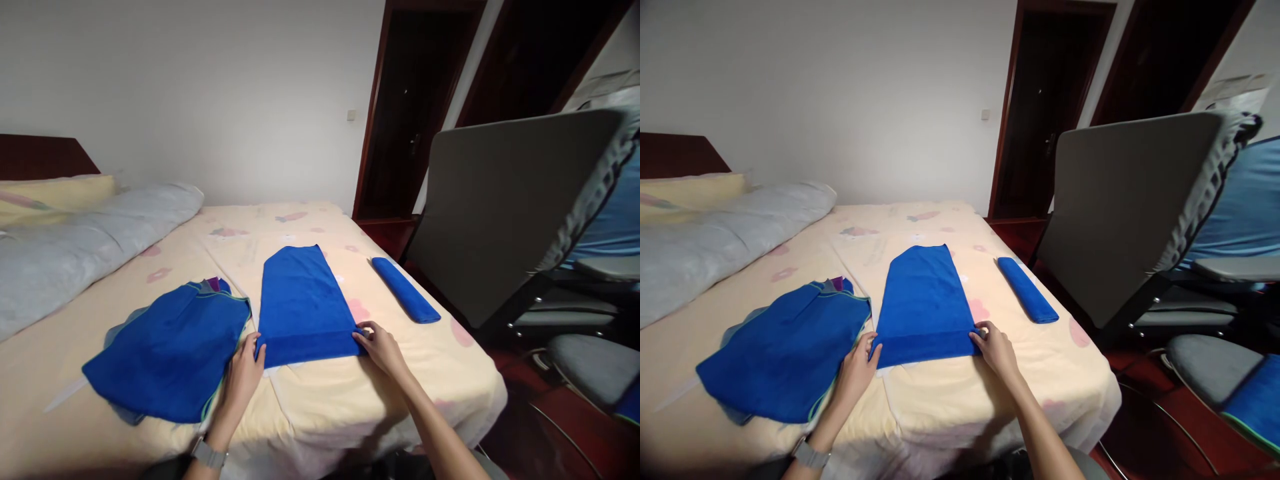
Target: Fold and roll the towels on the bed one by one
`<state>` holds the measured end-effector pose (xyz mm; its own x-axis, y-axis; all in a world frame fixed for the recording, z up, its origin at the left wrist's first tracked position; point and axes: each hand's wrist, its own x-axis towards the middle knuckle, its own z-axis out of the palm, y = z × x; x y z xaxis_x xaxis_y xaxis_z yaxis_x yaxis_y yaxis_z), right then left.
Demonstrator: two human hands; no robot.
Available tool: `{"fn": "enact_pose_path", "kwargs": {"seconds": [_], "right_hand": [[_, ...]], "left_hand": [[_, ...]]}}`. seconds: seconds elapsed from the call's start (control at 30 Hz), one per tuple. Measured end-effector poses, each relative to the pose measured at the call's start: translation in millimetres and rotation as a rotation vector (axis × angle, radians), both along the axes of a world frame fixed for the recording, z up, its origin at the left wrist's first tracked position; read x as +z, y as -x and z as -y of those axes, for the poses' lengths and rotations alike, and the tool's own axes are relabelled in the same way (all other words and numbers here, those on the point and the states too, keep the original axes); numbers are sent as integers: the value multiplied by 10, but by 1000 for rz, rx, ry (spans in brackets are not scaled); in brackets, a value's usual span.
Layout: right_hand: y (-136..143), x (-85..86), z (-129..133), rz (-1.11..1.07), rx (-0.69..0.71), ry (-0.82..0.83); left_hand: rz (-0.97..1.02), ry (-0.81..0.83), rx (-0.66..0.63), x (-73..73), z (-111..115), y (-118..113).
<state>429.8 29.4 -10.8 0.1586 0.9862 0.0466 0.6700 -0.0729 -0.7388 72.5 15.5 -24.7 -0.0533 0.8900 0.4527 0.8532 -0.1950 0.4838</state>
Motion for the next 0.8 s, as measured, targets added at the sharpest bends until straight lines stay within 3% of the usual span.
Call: {"fn": "enact_pose_path", "kwargs": {"seconds": [0.13,0.27,0.53,0.7,0.8], "right_hand": [[7,69,81,-11,49,-69],[-60,120,149,-144,100,-80],[-155,0,169,-80,128,-14],[-184,9,153,-180,132,5],[-157,25,162,-123,114,-4]], "left_hand": [[-157,-31,18,27,27,-41],[-162,-46,-3,40,77,7],[-253,20,-23,-31,213,41],[-258,7,-1,-2,261,80],[-304,-29,24,28,301,55]]}}
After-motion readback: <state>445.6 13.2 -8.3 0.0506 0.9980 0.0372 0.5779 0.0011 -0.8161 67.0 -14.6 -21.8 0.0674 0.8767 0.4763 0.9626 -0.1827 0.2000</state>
